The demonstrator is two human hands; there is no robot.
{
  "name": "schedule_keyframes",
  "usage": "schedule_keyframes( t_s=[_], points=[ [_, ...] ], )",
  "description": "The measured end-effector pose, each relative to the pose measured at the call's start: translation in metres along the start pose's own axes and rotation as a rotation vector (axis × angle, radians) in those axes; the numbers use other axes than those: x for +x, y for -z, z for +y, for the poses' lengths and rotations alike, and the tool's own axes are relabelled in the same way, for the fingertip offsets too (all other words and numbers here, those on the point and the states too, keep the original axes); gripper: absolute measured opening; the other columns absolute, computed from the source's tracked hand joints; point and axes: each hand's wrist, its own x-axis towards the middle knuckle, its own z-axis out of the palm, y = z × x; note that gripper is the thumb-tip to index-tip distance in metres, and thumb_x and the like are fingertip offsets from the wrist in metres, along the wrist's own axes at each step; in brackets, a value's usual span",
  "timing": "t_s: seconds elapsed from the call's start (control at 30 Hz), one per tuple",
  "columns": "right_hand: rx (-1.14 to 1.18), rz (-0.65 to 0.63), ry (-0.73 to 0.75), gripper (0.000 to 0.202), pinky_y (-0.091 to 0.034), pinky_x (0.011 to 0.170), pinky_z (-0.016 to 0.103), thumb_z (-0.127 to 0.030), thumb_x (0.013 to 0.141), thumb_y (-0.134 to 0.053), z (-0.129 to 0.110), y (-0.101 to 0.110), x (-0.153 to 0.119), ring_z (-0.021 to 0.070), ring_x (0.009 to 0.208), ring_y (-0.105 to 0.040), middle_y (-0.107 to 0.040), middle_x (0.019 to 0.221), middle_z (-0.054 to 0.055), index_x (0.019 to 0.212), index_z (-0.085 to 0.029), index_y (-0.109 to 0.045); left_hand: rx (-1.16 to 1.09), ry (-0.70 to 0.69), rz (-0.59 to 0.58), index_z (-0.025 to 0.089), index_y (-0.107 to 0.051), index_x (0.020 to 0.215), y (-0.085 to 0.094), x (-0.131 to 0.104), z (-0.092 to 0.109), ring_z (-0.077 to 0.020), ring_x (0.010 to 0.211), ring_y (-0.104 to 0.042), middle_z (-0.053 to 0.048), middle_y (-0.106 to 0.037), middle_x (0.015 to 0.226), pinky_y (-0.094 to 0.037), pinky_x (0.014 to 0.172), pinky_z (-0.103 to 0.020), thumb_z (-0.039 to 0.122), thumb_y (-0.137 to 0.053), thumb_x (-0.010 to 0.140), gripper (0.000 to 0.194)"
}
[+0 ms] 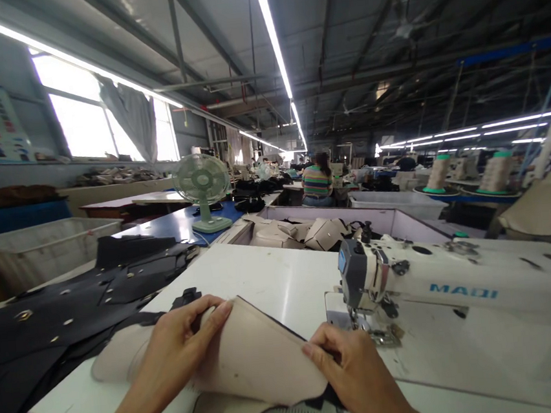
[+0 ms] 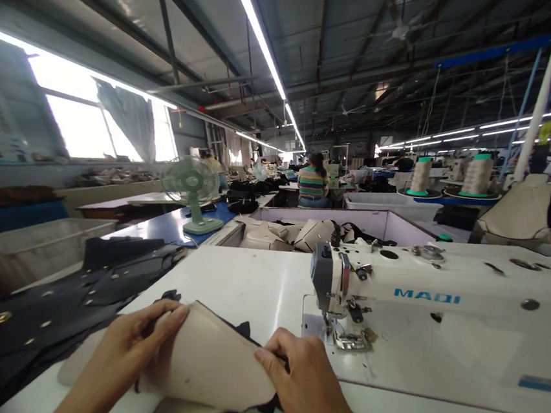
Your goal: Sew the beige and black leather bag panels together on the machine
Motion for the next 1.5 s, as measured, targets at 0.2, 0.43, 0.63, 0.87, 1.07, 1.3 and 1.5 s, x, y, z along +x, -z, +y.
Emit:
schedule_keyframes(
  t_s=[0.2, 0.43, 0.63, 0.87, 1.07, 1.3, 1.5],
  points=[
    [-0.22, -0.066, 0.116, 0.044, -0.03, 0.055, 0.028, -0.041, 0.102, -0.027, 0.009, -0.007, -0.009, 0.0164, 0.058, -0.055, -0.057, 0.062, 0.0, 0.07, -0.022, -0.051, 0.158, 0.004, -0.016, 0.024, -0.07, 0.075, -0.001, 0.005, 0.012, -0.0209, 0.067, -0.058, 0.001, -0.066, 0.067, -0.035, 0.06, -0.027, 0.066, -0.043, 0.084, 0.05],
    [-0.225, -0.072, 0.214, 0.028, -0.038, 0.061, 0.024, -0.042, 0.1, -0.042, 0.018, -0.012, -0.015, 0.0169, 0.067, -0.062, -0.064, 0.073, 0.0, 0.085, -0.022, -0.055, 0.158, -0.01, 0.022, 0.024, -0.069, 0.072, -0.002, 0.003, 0.014, -0.0191, 0.063, -0.055, 0.0, -0.062, 0.062, -0.032, 0.057, -0.026, 0.063, -0.043, 0.084, 0.048],
    [-0.41, 0.037, 0.313, 0.039, -0.033, 0.054, 0.029, -0.034, 0.105, -0.019, 0.025, -0.021, -0.016, 0.0204, 0.061, -0.061, -0.057, 0.064, 0.001, 0.083, -0.022, -0.05, 0.166, -0.01, 0.022, 0.026, -0.071, 0.075, -0.003, 0.004, 0.013, -0.0207, 0.067, -0.057, 0.0, -0.063, 0.064, -0.03, 0.058, -0.026, 0.062, -0.044, 0.085, 0.046],
    [-0.354, 0.122, 0.214, 0.041, -0.031, 0.056, 0.03, -0.04, 0.105, -0.022, 0.024, -0.025, -0.014, 0.0201, 0.059, -0.059, -0.057, 0.063, -0.001, 0.078, -0.024, -0.049, 0.167, 0.01, 0.016, 0.026, -0.071, 0.076, -0.003, 0.003, 0.015, -0.0201, 0.067, -0.056, 0.0, -0.063, 0.064, -0.028, 0.058, -0.026, 0.058, -0.045, 0.086, 0.043],
    [-0.205, 0.097, 0.11, 0.043, -0.028, 0.053, 0.028, -0.046, 0.102, -0.029, 0.024, -0.023, -0.009, 0.0168, 0.054, -0.055, -0.055, 0.059, -0.001, 0.072, -0.023, -0.049, 0.172, 0.004, 0.034, 0.026, -0.071, 0.076, -0.004, 0.005, 0.015, -0.0219, 0.068, -0.057, -0.001, -0.063, 0.064, -0.029, 0.059, -0.027, 0.06, -0.044, 0.085, 0.045],
    [-0.134, 0.053, 0.124, 0.04, -0.036, 0.055, 0.026, -0.049, 0.098, -0.04, 0.025, -0.021, -0.009, 0.0174, 0.059, -0.058, -0.061, 0.065, 0.0, 0.078, -0.021, -0.062, 0.239, -0.004, 0.04, 0.027, -0.073, 0.078, -0.01, 0.008, 0.016, -0.022, 0.067, -0.059, -0.002, -0.066, 0.066, -0.03, 0.056, -0.027, 0.06, -0.044, 0.085, 0.045],
    [-0.269, 0.045, 0.184, 0.023, -0.036, 0.058, 0.027, -0.031, 0.089, -0.044, 0.033, -0.024, -0.004, 0.0177, 0.058, -0.058, -0.059, 0.063, 0.001, 0.079, -0.018, -0.06, 0.294, -0.019, 0.039, 0.027, -0.074, 0.081, -0.02, 0.013, 0.015, -0.0222, 0.068, -0.06, -0.004, -0.067, 0.068, -0.029, 0.056, -0.028, 0.058, -0.044, 0.086, 0.043]
  ],
)
